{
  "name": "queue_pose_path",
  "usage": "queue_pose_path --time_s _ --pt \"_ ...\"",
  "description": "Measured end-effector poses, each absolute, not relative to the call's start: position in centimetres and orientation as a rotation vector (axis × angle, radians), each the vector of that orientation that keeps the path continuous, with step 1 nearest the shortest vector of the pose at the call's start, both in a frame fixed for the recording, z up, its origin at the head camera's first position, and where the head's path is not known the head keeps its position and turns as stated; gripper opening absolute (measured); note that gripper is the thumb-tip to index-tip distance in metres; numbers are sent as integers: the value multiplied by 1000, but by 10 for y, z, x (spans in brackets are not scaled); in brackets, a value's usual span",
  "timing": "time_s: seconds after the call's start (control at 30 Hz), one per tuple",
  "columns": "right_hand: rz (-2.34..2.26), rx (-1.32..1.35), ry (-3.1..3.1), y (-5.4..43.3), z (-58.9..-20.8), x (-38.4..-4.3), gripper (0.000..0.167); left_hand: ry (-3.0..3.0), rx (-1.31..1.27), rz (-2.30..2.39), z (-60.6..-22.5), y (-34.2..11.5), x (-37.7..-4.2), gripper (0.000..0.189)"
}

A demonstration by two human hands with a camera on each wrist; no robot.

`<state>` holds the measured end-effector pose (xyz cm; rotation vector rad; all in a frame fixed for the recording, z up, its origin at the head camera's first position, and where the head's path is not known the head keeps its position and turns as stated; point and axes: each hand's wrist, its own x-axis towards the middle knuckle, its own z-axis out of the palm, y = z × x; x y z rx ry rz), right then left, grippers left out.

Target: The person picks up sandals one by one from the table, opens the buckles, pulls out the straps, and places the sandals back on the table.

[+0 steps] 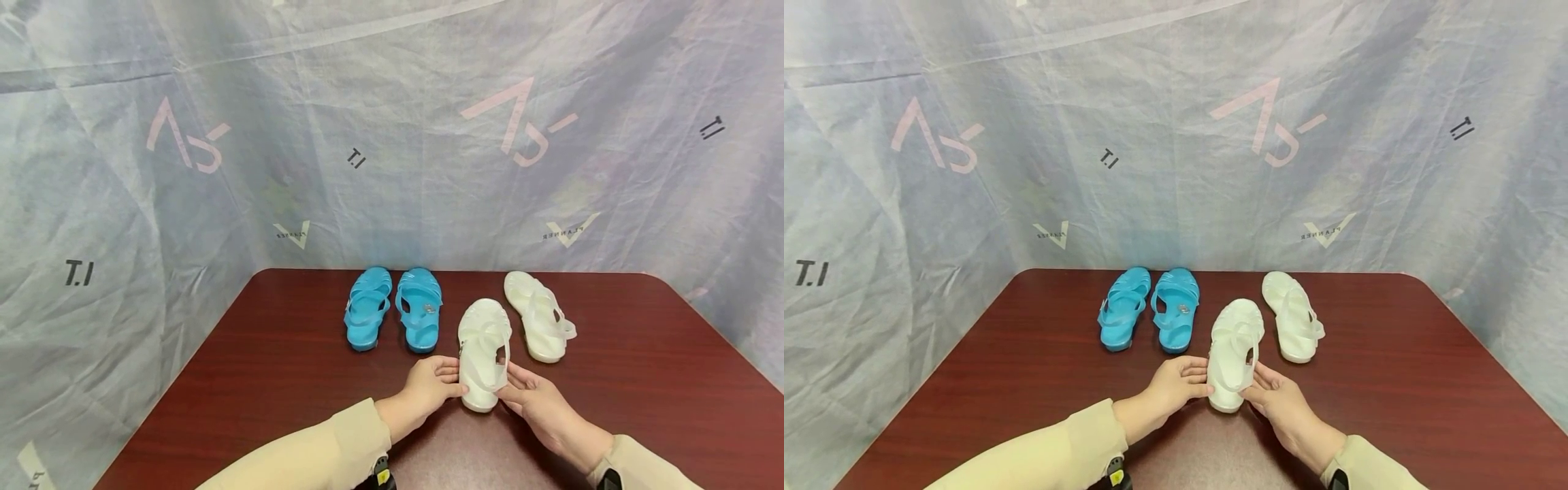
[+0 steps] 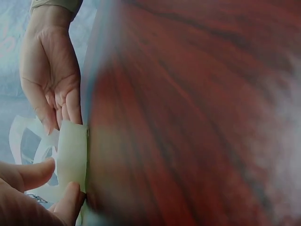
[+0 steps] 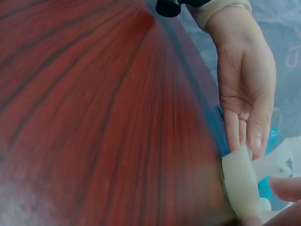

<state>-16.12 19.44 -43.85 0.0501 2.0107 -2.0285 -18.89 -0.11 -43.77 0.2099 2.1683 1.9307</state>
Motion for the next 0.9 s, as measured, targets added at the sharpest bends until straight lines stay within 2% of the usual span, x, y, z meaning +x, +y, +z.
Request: queue_pose_path --time_s 0.33,0.9 --pt "-2081 98 2004 191 -443 -157 76 2234 145 1928 -438 8 -186 41" --pt "-2030 115 2059 186 -440 -163 74 2365 217 1888 -441 8 -188 37"
